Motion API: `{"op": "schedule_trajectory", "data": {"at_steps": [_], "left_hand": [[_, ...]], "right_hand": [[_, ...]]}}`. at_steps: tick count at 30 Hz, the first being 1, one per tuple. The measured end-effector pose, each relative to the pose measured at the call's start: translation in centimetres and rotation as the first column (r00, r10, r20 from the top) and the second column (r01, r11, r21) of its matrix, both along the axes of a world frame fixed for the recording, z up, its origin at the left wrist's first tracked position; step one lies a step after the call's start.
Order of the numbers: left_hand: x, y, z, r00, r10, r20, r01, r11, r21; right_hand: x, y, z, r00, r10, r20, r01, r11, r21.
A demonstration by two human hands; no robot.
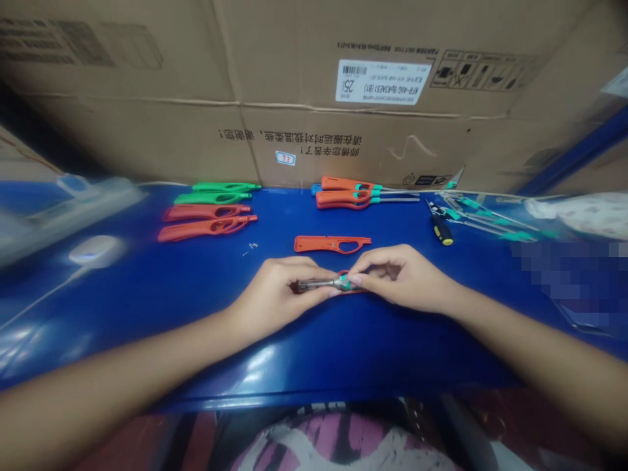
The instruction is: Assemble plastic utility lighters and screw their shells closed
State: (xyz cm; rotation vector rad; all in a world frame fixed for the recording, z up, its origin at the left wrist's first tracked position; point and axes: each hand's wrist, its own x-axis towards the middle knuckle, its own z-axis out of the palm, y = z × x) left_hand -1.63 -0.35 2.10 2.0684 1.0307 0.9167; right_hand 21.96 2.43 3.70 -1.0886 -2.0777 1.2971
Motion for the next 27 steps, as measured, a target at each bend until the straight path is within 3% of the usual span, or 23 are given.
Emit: {"op": "schedule_trajectory", "data": {"at_steps": [3,6,8,13,21,27], "left_hand": [[-0.5,0.3,0.1,0.999,-0.036,-0.013,0.037,0.999,0.035],[-0.9,0.6,0.1,0.997,-0.064,-0.047,0.068,0.994,0.09],[-1.1,0.7,0.2,0.993,-0.068,-0.096,0.08,0.988,0.132],[-1.3,0.7,0.7,0.967,-0.086,-0.24,0.128,0.978,0.166],[-1.6,0.6,1.4,0.939,-0.14,-0.313,0.193,0.97,0.146],[-1.7,0.9,1.6,0.915,-0.092,-0.394,0.144,0.984,0.106]], "right_hand": [[0.6,0.5,-0.1,0.996,0.043,0.073,-0.06,0.969,0.24],[1.1,0.9,-0.3,0.983,0.11,0.145,-0.163,0.885,0.435],[1.4,1.0,-0.4,0.961,0.178,0.212,-0.263,0.829,0.493],[1.8,1.0,-0.4,0.901,0.231,0.366,-0.4,0.769,0.499],[1.9,0.7,-0.2,0.868,0.204,0.452,-0.441,0.735,0.515],[1.8,0.7,-0.4,0.866,0.199,0.458,-0.441,0.734,0.517]]}}
